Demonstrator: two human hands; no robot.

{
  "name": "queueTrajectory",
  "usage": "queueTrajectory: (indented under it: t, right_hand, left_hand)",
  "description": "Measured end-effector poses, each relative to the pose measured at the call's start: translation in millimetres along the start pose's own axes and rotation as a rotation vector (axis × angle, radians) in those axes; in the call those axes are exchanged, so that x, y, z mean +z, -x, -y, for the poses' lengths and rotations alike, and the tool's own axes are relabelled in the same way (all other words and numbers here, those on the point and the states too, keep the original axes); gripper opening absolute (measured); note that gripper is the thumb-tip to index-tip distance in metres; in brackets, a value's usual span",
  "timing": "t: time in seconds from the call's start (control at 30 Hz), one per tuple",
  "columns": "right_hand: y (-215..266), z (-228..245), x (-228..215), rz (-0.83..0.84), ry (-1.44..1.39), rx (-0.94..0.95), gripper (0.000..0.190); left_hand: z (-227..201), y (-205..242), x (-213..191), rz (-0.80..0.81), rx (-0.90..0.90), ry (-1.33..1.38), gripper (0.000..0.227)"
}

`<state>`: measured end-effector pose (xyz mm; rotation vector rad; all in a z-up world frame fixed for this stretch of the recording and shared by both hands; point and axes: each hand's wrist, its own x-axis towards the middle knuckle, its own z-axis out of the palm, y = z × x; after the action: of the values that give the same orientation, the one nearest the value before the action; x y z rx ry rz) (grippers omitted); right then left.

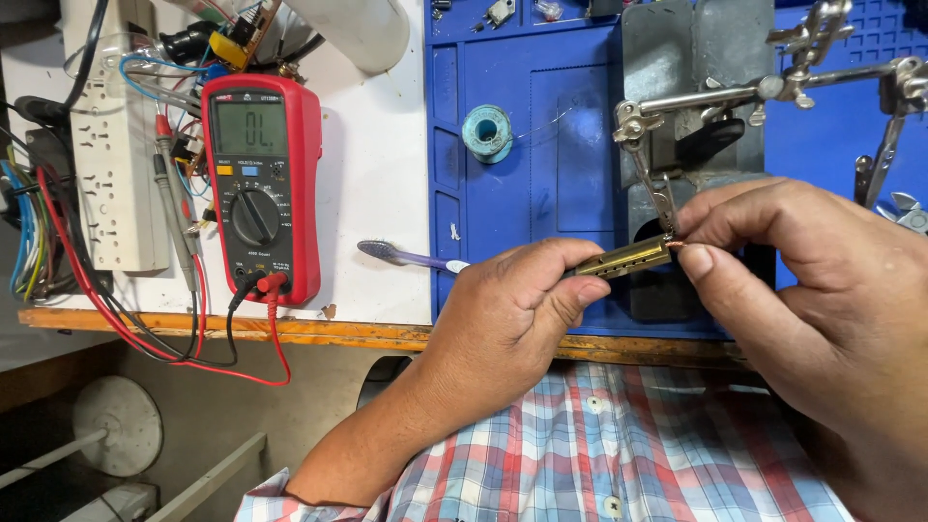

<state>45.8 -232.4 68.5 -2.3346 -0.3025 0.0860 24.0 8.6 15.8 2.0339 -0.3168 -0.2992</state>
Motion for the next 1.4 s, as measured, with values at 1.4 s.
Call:
queueTrajectory:
  t: [1.4]
  right_hand:
    - [-21.8,14.5,-1.6,-0.018,0.09,0.043,0.031]
  left_hand:
    - [5.2,-5.6,-3.5,0.019,0.045,0.002,0.031]
